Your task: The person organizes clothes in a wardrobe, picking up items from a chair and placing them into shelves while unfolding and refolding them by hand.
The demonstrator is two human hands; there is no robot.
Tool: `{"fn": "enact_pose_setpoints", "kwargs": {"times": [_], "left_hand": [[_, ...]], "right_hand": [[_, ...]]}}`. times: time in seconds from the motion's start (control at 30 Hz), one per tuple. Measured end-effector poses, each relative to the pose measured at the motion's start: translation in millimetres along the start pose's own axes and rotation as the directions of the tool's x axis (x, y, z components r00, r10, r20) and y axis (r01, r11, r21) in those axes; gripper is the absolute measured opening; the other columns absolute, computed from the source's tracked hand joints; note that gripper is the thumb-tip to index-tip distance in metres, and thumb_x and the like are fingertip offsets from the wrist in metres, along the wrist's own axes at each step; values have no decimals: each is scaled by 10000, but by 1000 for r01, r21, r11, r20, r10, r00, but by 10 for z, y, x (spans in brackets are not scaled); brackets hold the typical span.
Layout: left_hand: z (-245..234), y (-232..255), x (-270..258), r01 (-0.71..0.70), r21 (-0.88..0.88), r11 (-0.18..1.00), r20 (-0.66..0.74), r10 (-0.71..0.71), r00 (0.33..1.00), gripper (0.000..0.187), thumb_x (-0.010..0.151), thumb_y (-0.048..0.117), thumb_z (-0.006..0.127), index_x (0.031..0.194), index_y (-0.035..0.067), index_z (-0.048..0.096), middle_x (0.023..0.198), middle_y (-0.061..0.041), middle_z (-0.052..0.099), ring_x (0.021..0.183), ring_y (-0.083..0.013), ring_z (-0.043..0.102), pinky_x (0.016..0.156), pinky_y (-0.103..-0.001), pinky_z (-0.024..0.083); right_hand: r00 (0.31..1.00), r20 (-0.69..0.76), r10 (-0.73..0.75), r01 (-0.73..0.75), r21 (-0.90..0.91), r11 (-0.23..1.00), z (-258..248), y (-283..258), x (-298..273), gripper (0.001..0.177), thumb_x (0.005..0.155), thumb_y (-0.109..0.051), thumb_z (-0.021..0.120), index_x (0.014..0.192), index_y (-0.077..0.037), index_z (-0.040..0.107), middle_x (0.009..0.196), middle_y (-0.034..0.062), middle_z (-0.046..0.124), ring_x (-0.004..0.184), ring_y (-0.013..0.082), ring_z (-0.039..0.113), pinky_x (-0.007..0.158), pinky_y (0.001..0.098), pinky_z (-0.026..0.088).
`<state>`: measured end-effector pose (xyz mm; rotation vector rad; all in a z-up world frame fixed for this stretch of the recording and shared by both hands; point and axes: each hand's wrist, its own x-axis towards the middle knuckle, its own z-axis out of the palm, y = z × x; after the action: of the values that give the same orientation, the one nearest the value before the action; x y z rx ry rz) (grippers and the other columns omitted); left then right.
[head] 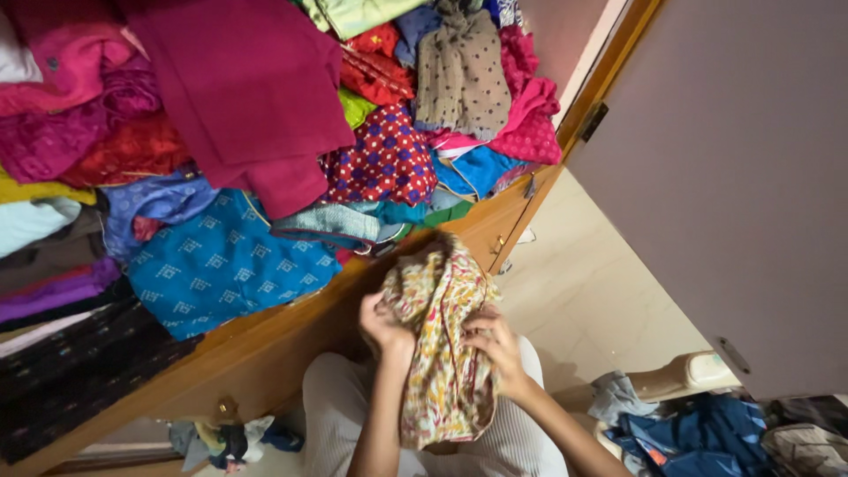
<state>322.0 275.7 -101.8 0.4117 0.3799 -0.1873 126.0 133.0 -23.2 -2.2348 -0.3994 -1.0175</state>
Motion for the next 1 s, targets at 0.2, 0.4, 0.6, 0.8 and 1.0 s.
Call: {"fn": "enact_pose_setpoints", "kwargs": {"times": [0.2, 0.4, 0.6, 0.8, 1.0], "left_hand": [[-517, -706, 561, -72, 396, 916, 428, -115, 896, 292, 917, 242, 655, 1099, 57, 520, 1077, -76, 556, 994, -219, 534, 903, -367, 457], [192, -80, -40, -519, 685, 512, 716, -339, 610, 608, 911, 329, 649, 1358, 27, 368, 1316, -149, 488, 1241, -274, 454, 1044, -419, 370], [1152, 440, -676, -622, 690, 370, 706, -534, 465, 830, 899, 394, 630, 1517, 29, 214, 1483, -185, 400, 1416, -311, 357, 1130, -460, 280], [1099, -66, -532, -23, 777, 628, 490, -582, 649, 633, 1008, 489, 344, 1536, 140, 349, 1582, 13, 364, 1461, -131, 323, 1199, -323, 266], [1226, -40, -667, 78, 330, 941, 733, -307, 607, 506, 984, 236, 390, 1419, -2, 492, 1369, -154, 542, 1262, -269, 529, 1102, -431, 432]], "right_hand": [[892, -320, 321, -218, 317, 923, -83, 422, -141, 168, 892, -147, 744, 934, -42, 620, 1002, 103, 636, 936, 187, 587, 844, 326, 481], [319, -346, 882, -471, 750, 465, -171, 810, 415, 340, 856, -21, 676, 1164, -116, 565, 1046, 32, 669, 928, 139, 636, 795, 329, 547], [644, -40, 764, -506, 727, 465, -189, 450, 839, 208, 958, -131, 698, 1131, -18, 683, 1030, 45, 723, 896, 121, 665, 792, 286, 556], [916, 45, 399, -385, 381, 840, -176, 21, 1049, 337, 855, -151, 836, 1150, -43, 715, 1063, 44, 733, 928, 128, 682, 826, 284, 559], [927, 220, 303, -370, 401, 838, -206, -391, 1071, 346, 830, -185, 889, 1122, -74, 741, 1097, 47, 750, 1001, 154, 706, 903, 337, 575]]}}
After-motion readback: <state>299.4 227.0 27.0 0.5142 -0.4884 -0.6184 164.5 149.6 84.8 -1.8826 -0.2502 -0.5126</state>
